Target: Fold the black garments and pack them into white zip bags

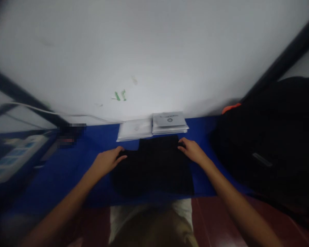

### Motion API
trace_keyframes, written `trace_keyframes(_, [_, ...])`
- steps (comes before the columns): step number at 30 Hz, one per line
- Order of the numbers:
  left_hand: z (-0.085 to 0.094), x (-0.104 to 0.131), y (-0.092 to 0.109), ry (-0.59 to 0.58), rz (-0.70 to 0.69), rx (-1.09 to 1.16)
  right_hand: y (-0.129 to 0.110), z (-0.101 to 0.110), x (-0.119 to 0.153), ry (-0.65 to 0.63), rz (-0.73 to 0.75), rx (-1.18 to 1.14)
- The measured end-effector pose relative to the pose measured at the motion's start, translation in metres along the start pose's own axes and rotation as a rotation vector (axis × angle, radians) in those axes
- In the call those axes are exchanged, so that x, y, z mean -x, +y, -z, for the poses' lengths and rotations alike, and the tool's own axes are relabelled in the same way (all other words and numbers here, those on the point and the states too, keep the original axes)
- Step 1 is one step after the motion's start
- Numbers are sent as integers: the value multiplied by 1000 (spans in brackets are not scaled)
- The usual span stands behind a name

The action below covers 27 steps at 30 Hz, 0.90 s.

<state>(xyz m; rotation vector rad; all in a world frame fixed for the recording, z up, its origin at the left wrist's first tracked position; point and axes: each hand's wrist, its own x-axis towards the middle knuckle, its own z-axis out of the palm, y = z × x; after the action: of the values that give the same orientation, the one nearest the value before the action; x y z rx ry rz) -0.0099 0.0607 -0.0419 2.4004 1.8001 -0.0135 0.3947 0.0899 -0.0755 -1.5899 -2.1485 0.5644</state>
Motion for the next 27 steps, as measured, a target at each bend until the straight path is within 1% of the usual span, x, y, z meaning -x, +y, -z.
trace_keyframes(3, [8,-16,13,98,-50,1,-4,-1,-12,55,39,185])
trace_keyframes(6, [6,-40,33,156,-156,106,-12,-4,-25,80,94,326])
trace_keyframes(8, [0,-58,45,144,-229,160,-16,-6,-33,42,121,393])
trace_keyframes(10, [-9,-74,53,112,-258,179,-18,-8,-38,4,125,450])
trace_keyframes(12, [-17,-84,56,82,-260,189,-18,-9,-40,-14,132,473])
trace_keyframes(14, [-21,-88,57,72,-261,202,-16,-9,-41,-8,143,449])
trace_keyframes(17, [-19,-86,56,85,-269,216,-14,-6,-39,28,190,338])
trace_keyframes(18, [-17,-83,55,102,-275,231,-14,-3,-37,51,213,291])
trace_keyframes(20, [-10,-74,56,174,-301,285,-18,5,-28,104,262,197])
trace_keyframes(22, [-3,-60,56,269,-353,352,-25,16,-12,143,294,121])
trace_keyframes(24, [1,-42,58,339,-425,398,-33,27,9,139,311,84])
trace_keyframes(26, [0,-23,61,352,-507,406,-38,35,32,99,319,92])
trace_keyframes(27, [-2,-13,63,337,-546,396,-39,37,42,76,326,111])
